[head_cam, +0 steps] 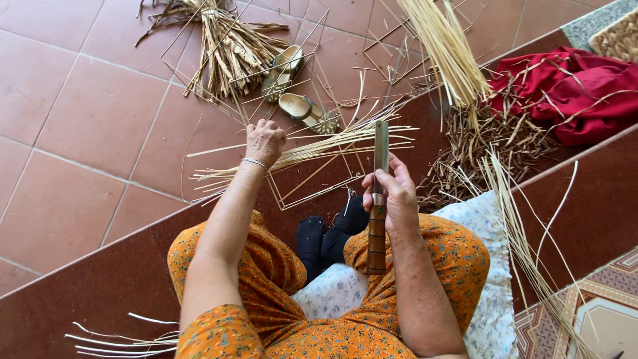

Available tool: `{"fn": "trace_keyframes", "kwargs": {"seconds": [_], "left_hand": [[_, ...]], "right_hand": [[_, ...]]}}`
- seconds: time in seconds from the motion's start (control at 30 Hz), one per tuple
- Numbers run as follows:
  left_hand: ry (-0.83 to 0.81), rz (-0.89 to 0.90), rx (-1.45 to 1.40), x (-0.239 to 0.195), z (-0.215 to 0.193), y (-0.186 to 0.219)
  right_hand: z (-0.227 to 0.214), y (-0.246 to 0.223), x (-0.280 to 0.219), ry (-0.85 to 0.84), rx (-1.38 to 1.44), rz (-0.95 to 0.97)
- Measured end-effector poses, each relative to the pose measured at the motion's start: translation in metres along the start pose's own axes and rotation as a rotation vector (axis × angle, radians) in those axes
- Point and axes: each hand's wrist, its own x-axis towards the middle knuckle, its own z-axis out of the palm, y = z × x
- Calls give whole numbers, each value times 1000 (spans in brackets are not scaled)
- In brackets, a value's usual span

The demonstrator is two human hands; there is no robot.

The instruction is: The person sits on the floor and uses a knife to split dried plant fibers into thinner strands. They repeatedly pull strands from a bundle, run the knife along their length to separate them, and place the processed strands aside.

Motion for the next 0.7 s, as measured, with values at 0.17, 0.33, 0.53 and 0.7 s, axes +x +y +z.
{"fn": "trace_keyframes", "kwargs": {"seconds": [0.17, 0.33, 0.53, 0.7], "left_hand": [[71, 78, -409, -6, -74, 19], [53, 198, -767, -36, -145, 78], [-121, 157, -983, -66, -181, 133], [-228, 83, -1139, -64, -191, 150]], "right_hand": [[4, -8, -5, -86, 29, -20], [22, -16, -21, -282, -94, 11], [34, -18, -39, -417, 23, 58], [33, -26, -47, -370, 0, 38]]}}
